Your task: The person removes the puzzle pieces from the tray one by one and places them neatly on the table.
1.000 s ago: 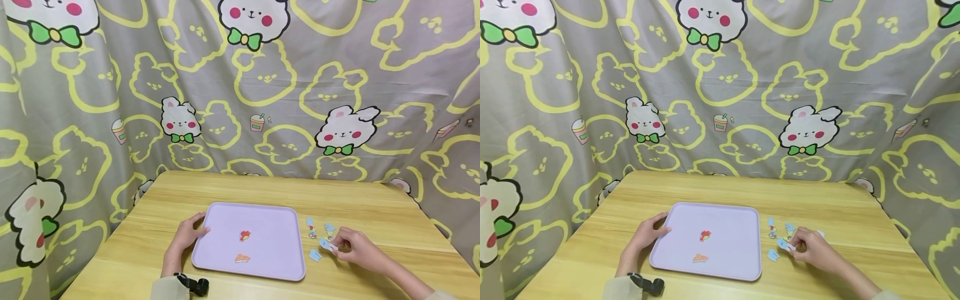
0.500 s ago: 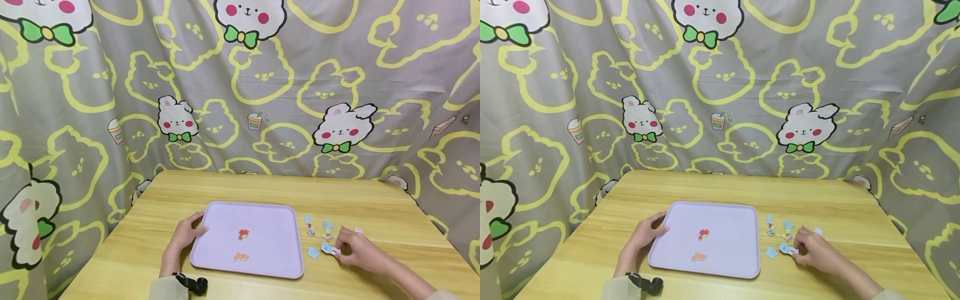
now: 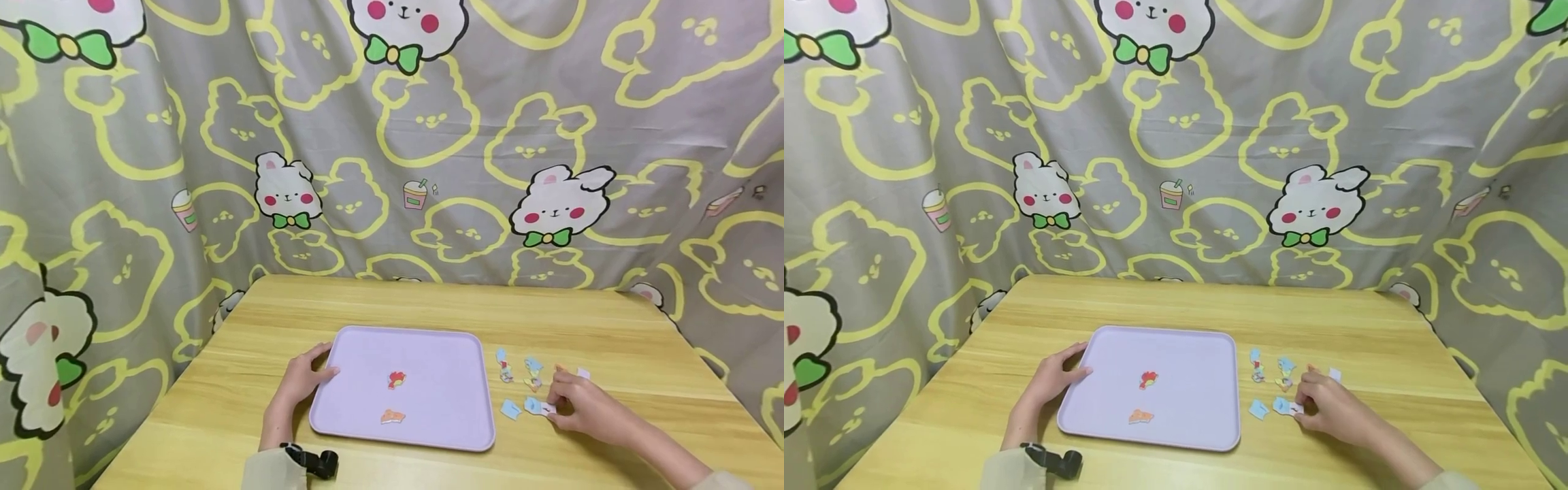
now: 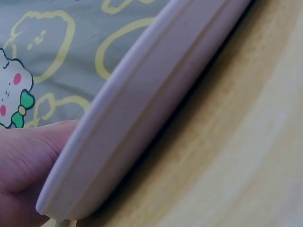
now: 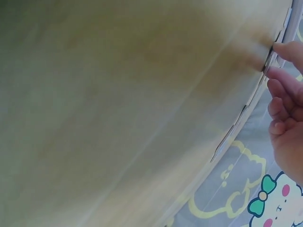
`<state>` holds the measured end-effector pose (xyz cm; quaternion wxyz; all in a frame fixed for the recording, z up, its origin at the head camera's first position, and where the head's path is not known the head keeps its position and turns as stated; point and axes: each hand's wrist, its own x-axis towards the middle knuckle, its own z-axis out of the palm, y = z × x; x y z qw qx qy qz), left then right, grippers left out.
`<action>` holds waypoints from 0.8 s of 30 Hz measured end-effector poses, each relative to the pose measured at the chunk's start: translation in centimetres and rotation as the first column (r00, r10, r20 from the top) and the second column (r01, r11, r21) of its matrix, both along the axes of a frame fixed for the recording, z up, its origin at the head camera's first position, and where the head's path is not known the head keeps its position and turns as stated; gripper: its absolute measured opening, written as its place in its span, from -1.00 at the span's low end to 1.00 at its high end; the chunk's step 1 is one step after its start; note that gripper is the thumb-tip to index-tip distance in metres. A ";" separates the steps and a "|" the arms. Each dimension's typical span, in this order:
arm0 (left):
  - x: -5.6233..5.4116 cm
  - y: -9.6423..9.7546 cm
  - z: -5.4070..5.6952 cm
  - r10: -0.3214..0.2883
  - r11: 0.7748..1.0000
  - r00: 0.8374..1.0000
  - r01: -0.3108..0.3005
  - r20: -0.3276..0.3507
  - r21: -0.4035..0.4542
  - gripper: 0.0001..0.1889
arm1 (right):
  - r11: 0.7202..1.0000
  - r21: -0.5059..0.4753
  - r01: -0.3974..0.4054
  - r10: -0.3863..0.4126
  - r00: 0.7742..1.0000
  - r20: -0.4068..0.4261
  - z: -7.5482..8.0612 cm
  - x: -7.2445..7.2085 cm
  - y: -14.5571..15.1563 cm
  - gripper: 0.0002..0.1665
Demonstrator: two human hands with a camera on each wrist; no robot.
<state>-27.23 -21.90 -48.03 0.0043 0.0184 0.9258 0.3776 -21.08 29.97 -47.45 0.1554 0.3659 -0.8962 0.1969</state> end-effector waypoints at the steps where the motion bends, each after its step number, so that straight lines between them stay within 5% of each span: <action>1: 0.0 0.0 0.0 0.003 1.000 1.000 -0.003 0.003 0.002 -0.40 | 1.000 0.013 0.006 -0.006 1.000 0.006 0.1 0.0 0.0 -0.66; 14: 0.2 -0.1 0.1 0.003 1.000 1.000 -0.003 0.004 -0.010 -0.39 | 0.998 -0.003 0.066 -0.065 0.985 0.158 0.9 0.4 0.0 -0.83; 24: -0.1 0.0 0.1 -0.003 1.000 1.000 0.003 -0.001 -0.002 -0.40 | 0.996 -0.045 0.071 -0.064 0.988 0.141 1.1 0.4 0.1 -0.86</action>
